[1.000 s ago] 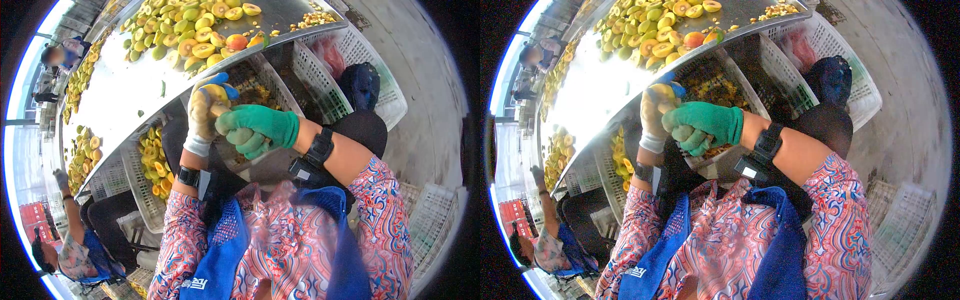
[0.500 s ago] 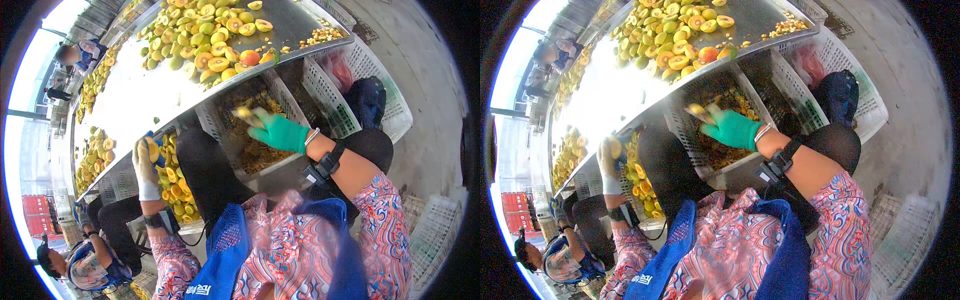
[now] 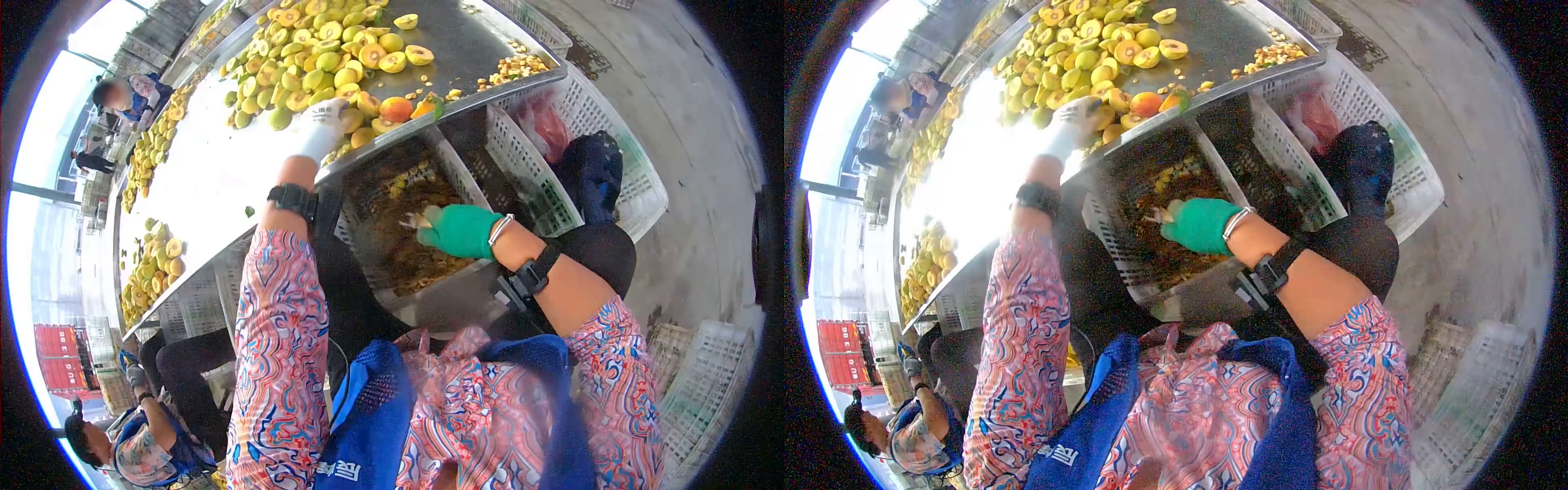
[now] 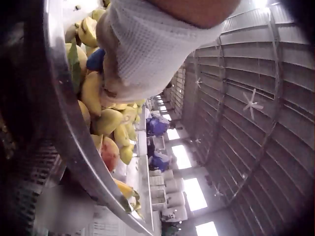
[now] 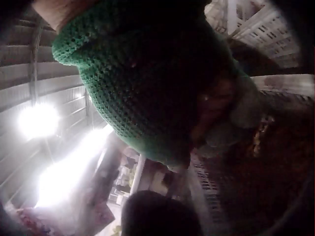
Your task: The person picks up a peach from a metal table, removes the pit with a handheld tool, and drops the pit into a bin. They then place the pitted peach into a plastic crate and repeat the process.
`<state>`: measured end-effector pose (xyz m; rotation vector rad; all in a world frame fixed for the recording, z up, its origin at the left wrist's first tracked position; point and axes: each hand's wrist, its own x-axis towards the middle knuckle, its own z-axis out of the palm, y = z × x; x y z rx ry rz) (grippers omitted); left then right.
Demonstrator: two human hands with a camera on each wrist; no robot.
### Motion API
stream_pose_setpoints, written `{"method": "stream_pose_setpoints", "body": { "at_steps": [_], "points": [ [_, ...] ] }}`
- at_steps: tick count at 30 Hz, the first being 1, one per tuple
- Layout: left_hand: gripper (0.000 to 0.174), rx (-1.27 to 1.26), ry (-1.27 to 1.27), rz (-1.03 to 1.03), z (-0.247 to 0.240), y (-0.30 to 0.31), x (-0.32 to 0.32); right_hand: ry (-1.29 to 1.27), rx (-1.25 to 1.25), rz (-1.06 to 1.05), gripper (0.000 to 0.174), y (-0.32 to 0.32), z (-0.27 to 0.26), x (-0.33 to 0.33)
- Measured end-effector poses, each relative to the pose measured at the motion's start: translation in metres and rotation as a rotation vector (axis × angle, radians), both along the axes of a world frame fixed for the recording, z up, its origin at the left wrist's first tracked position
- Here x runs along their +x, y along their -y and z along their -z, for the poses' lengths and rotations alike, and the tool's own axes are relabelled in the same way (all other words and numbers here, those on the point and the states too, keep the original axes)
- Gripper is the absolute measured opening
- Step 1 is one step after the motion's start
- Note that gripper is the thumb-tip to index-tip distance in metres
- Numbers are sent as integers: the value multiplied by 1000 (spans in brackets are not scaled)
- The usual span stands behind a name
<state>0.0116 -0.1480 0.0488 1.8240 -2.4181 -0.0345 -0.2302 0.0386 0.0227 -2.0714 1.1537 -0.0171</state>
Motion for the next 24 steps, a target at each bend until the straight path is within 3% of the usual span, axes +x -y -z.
{"method": "stream_pose_setpoints", "body": {
  "at_steps": [5, 7, 9, 11, 14, 15, 17, 19, 21, 24],
  "points": [
    [55, 294, -187, 173, -1, 16, 32, 309, -48, 139, 47, 11, -6, 3],
    [55, 461, -200, -78, -35, -16, 11, 455, -122, 208, 44, 12, -2, 11],
    [55, 349, -418, -129, -13, -20, 34, 576, -167, 274, 42, 14, -5, 22],
    [55, 437, -958, -59, -8, -42, 41, 663, -172, 349, 39, 17, -10, 29],
    [51, 515, -1567, 79, -11, -93, 21, 804, -128, 384, 38, 12, -30, 42],
    [53, 528, -1566, -22, -6, -99, 20, 796, -246, 396, 37, 14, -22, 52],
    [51, 459, -1555, 43, 0, -115, 11, 762, -296, 362, 35, 13, -13, 62],
    [48, 507, -1788, 38, 1, -128, -7, 692, -321, 357, 32, 9, -13, 65],
    [44, 585, -2040, -108, -20, -153, -26, 595, -312, 374, 26, 5, -13, 68],
    [43, 724, -2249, -52, -12, -160, -24, 622, -395, 321, 27, 6, -5, 70]
  ]
}}
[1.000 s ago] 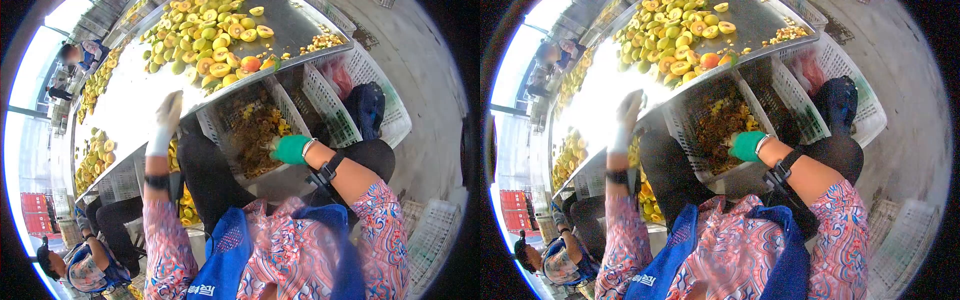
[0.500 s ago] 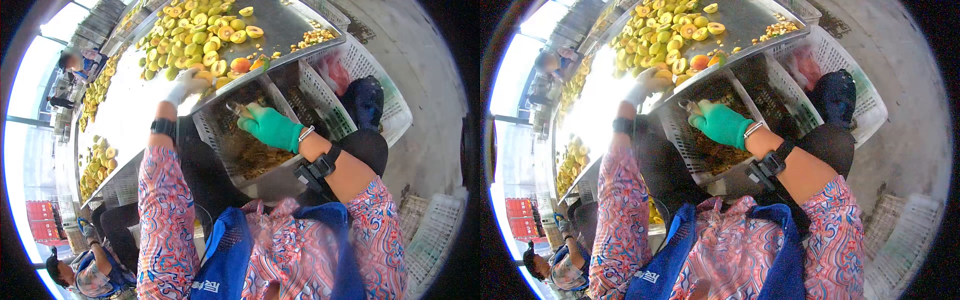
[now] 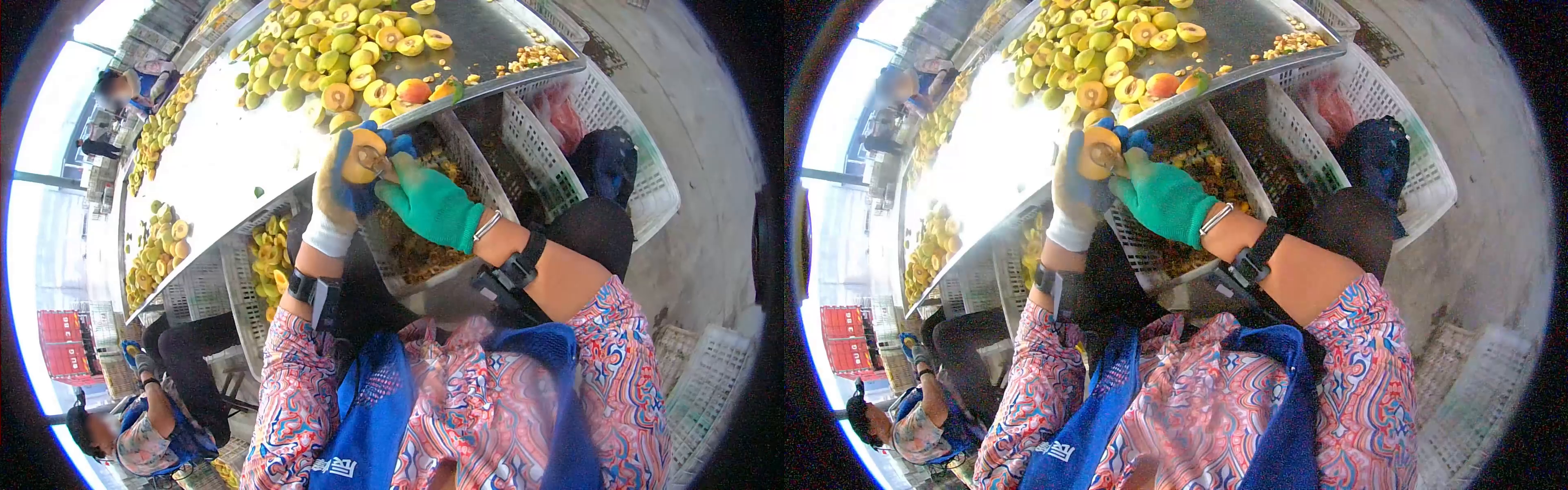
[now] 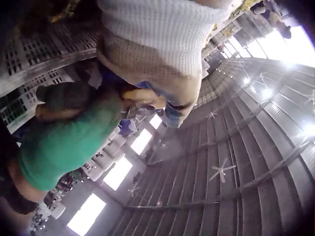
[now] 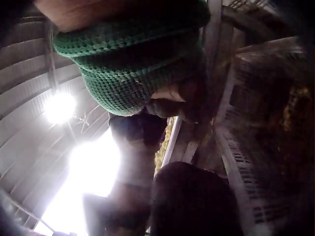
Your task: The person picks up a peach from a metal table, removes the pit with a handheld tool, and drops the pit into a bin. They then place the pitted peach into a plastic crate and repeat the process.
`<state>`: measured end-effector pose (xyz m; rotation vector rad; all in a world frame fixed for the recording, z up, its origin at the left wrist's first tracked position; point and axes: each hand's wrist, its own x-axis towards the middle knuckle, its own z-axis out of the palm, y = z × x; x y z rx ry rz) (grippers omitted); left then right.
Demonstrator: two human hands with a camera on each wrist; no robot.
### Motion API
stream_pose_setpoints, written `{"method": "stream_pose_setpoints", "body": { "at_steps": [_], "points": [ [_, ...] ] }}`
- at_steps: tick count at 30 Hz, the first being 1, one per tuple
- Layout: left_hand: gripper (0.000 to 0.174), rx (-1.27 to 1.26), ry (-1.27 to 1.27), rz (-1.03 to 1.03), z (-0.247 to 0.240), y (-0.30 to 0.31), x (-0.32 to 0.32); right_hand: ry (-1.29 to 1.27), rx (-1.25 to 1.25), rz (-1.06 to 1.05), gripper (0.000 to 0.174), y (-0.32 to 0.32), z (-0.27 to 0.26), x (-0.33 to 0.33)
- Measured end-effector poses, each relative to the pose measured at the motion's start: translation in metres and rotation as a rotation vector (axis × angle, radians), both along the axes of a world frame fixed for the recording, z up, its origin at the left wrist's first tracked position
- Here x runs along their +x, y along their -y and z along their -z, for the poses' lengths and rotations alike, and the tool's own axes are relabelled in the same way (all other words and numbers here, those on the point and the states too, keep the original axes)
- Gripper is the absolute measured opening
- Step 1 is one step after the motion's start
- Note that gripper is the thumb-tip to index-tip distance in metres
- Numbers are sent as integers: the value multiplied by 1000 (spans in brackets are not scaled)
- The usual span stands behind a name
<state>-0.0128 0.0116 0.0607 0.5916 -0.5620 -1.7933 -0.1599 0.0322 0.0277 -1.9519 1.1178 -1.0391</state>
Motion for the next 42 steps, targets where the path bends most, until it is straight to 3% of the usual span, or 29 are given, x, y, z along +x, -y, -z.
{"method": "stream_pose_setpoints", "body": {
  "at_steps": [9, 12, 15, 18, 19, 22, 23, 27, 33, 36, 38, 40, 42],
  "points": [
    [49, -148, 212, -195, 21, -3, -22, 129, 109, 84, 33, -8, 12, 11],
    [52, -147, 391, -316, 29, -2, -23, 204, 195, 61, 31, -11, 13, 16],
    [56, -140, 640, -411, 27, -4, -24, 269, 71, 34, 29, -2, 22, 25],
    [56, -163, 29, -145, 15, -3, -20, 230, 161, 2, 31, 5, 19, 14],
    [53, -106, -40, -68, 8, -5, -17, 198, 165, 3, 32, 4, 16, 13],
    [52, -175, 378, -109, 36, 5, -3, 182, 267, -49, 30, -3, 7, 11],
    [50, -135, 355, -207, 27, -3, -13, 229, 356, -103, 27, -7, 1, 12],
    [44, -271, 487, -456, 29, -4, -16, 620, 998, -389, 21, -10, -34, 0],
    [42, -281, 448, -393, 32, -2, -14, 482, 812, -300, 19, -13, -38, 0],
    [41, -287, 397, -366, 28, -4, -16, 663, 970, -442, 19, -8, -28, -2],
    [42, -298, 476, -389, 30, -1, -19, 453, 674, -303, 20, -7, -25, 0],
    [42, -305, 518, -431, 35, 0, -19, 442, 712, -310, 19, -6, -24, -1],
    [43, -308, 519, -506, 39, 0, -17, 617, 1079, -473, 19, -3, -22, -6]
  ]
}}
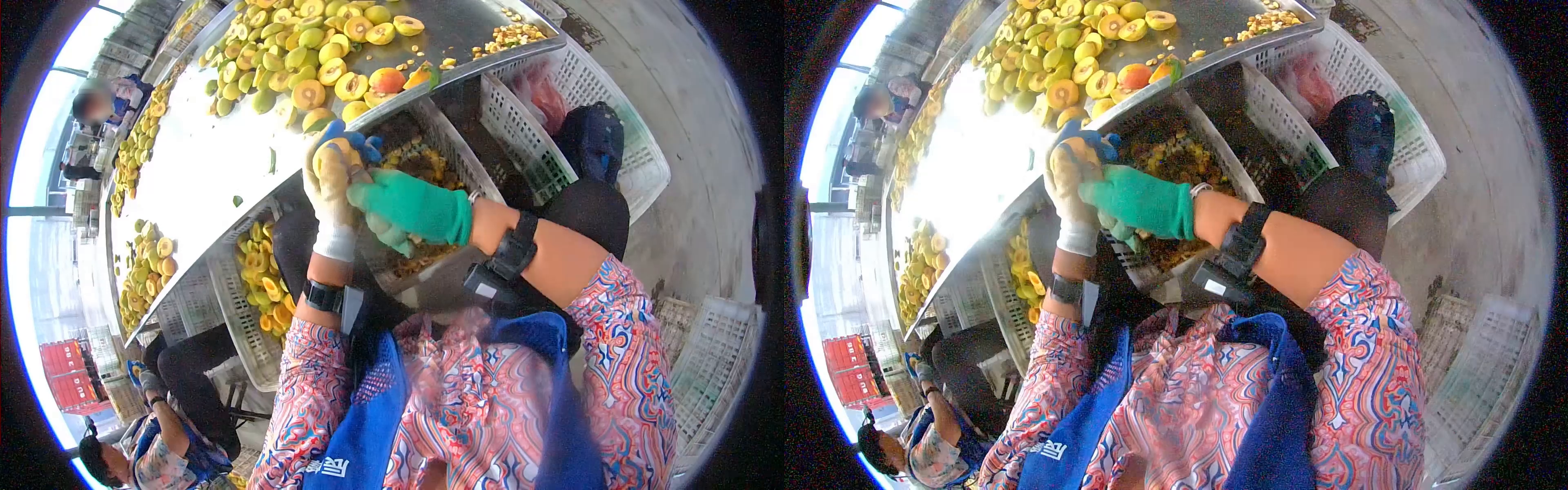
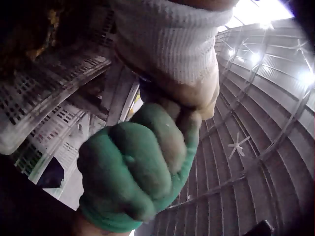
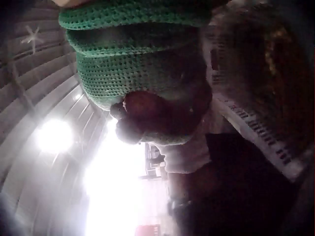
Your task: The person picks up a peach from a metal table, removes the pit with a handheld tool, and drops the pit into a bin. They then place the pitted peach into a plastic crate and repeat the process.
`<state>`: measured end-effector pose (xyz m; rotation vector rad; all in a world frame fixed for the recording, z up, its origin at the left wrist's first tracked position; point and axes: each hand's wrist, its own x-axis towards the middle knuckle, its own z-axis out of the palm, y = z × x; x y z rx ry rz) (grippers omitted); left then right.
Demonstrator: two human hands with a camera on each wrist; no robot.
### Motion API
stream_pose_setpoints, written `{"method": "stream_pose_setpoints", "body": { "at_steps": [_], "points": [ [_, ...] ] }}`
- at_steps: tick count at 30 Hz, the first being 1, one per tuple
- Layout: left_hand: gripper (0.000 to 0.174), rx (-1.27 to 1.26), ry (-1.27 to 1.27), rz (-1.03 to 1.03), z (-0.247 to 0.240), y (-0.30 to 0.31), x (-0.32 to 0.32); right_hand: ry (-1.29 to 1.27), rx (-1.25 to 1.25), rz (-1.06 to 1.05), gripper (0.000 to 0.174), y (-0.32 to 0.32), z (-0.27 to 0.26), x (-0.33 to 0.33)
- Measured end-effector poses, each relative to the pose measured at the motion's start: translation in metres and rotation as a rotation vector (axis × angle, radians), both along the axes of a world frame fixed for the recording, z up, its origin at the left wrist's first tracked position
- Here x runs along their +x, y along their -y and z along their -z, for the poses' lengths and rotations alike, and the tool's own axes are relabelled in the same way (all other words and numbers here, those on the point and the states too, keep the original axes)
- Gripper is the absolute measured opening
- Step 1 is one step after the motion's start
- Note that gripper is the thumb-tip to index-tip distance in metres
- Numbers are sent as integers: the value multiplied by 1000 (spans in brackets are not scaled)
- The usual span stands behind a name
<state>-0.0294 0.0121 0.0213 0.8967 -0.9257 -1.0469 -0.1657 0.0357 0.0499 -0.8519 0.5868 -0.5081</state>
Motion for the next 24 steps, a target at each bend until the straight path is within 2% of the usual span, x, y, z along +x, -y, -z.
{"method": "stream_pose_setpoints", "body": {
  "at_steps": [3, 6, 9, 12, 15, 18, 21, 24],
  "points": [
    [43, -25, -99, 176, -9, -1, 3, 247, 214, -101, 18, 1, -4, -5],
    [43, 6, 23, 110, -7, 0, 0, -234, -307, 201, 18, -7, -5, 10],
    [45, 61, 10, 66, -5, 1, 2, 65, 27, -2, 18, -4, -7, 0],
    [46, 29, -314, 369, -6, 2, 2, 355, 377, -192, 19, -1, -8, -6],
    [49, 7, -367, 510, -5, 3, 3, 456, 519, -248, 22, -1, -6, -9],
    [53, -23, -359, 577, -10, 1, 4, 412, 489, -267, 24, -1, -15, -10],
    [64, -46, -336, 627, -17, -7, 5, 419, 497, -343, 25, -2, -11, -10],
    [66, -7, -480, 603, -25, -11, 4, 357, 353, -412, 24, 4, -15, -11]
  ]
}}
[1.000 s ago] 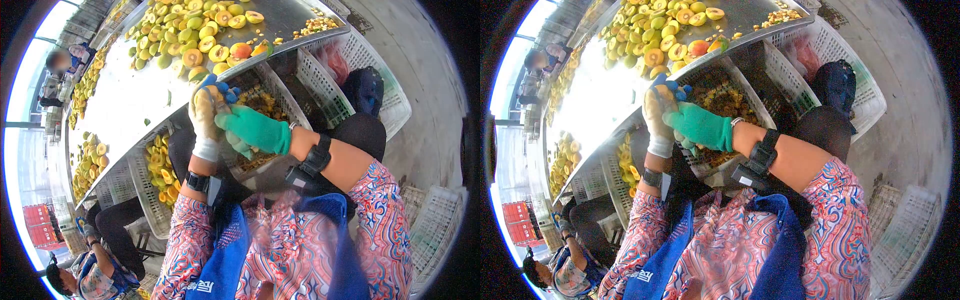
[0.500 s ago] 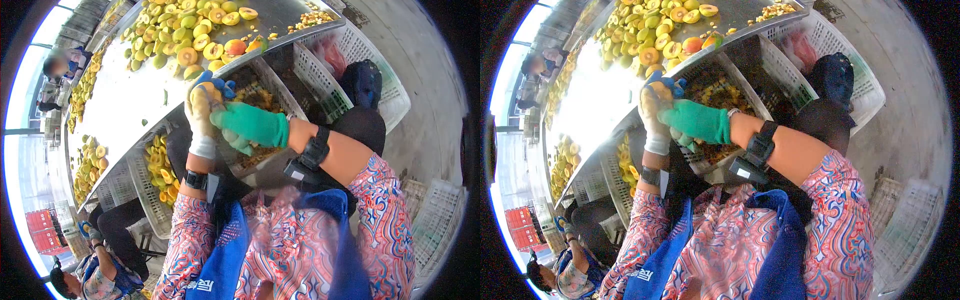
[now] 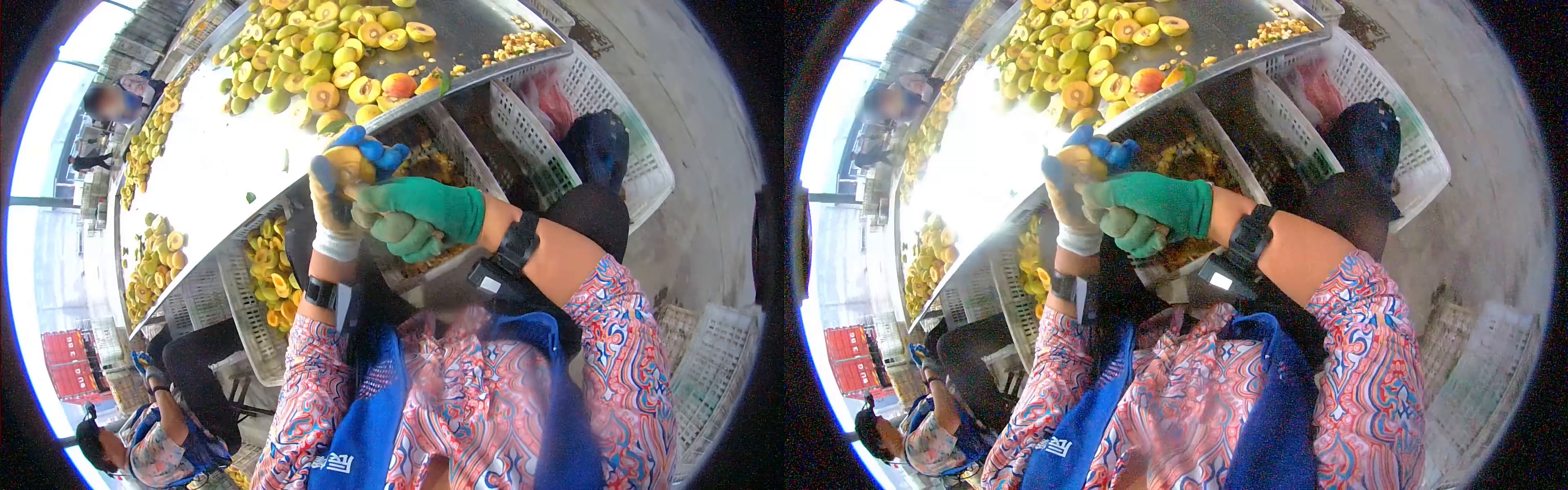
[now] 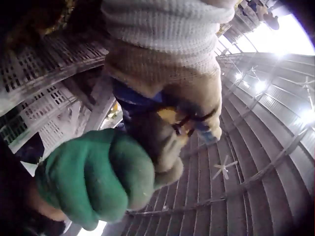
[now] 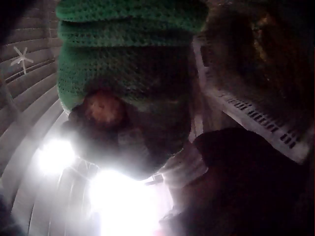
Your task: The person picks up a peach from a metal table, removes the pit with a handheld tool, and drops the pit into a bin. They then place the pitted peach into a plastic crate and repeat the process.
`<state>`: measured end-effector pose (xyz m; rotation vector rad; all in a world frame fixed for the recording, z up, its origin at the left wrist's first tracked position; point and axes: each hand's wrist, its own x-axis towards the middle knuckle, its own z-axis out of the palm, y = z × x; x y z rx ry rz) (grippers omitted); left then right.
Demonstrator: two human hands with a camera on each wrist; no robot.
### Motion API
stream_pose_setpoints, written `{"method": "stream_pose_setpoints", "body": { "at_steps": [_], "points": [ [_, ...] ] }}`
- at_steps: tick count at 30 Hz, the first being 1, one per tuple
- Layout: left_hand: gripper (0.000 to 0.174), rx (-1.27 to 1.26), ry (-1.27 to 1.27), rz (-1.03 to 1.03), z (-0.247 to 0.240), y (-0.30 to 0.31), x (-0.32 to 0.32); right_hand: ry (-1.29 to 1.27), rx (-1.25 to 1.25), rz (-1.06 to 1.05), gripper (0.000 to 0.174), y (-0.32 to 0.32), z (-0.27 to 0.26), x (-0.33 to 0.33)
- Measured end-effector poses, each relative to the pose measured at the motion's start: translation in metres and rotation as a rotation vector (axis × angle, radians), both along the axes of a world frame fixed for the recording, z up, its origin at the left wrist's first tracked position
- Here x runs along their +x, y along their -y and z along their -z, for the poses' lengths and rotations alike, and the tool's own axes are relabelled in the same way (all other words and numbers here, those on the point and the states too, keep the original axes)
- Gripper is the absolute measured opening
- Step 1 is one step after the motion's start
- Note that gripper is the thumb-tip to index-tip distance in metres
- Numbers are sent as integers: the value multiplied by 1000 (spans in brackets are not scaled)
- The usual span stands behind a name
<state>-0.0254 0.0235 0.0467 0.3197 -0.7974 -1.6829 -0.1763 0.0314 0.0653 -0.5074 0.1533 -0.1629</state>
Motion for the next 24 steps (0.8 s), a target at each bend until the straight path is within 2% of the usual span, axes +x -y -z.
{"method": "stream_pose_setpoints", "body": {
  "at_steps": [2, 3, 4, 5, 6, 7, 8, 9, 10, 11, 13, 14, 16, 17, 20, 22, 24],
  "points": [
    [69, 82, 106, -187, 11, -2, 41, -21, -120, 49, 25, -2, -7, -7],
    [70, 56, 2, -43, -7, -5, 46, -30, -177, 74, 26, -4, -9, -9],
    [68, 186, 96, -364, -23, -11, 52, -165, -387, 93, 26, -6, -10, -9],
    [65, 126, 119, -364, -15, -14, 82, -301, -601, 119, 26, -5, -12, -10],
    [59, 131, 332, -400, -9, -23, 130, -439, -813, 151, 26, -3, -13, -12],
    [53, 103, 714, -468, -22, -30, 147, -354, -1217, 219, 28, 2, 17, -14],
    [51, 75, 1039, -473, -8, -28, 188, -307, -1616, 361, 32, 7, 46, -16],
    [52, -24, 1405, -549, 0, -25, 210, -392, -1847, 298, 28, 8, 56, -21],
    [53, -126, 1771, -618, 5, -25, 220, -464, -1889, 245, 26, 4, 58, -20],
    [55, -67, 1720, -621, -9, -24, 205, -534, -1931, 188, 25, 0, 59, -18],
    [58, 39, 1600, -637, -46, 4, 147, -638, -1664, 120, 26, -4, 44, -12],
    [61, -83, 1627, -594, -45, 29, 135, -598, -1699, 186, 27, -2, 42, -11],
    [64, -98, 1693, -476, -44, 83, 100, -522, -1762, 328, 29, 3, 39, -10],
    [68, -214, 1748, -499, -36, 110, 90, -586, -1727, 368, 32, 7, 39, -8],
    [75, -164, 1952, -442, -12, 171, 66, -684, -1492, 475, 34, 14, 23, -10],
    [76, -115, 2100, -406, -3, 187, 57, -735, -1424, 554, 37, 17, 13, -13],
    [68, -118, 1859, -357, -3, 185, 64, -772, -1385, 644, 35, 23, 12, -14]
  ]
}}
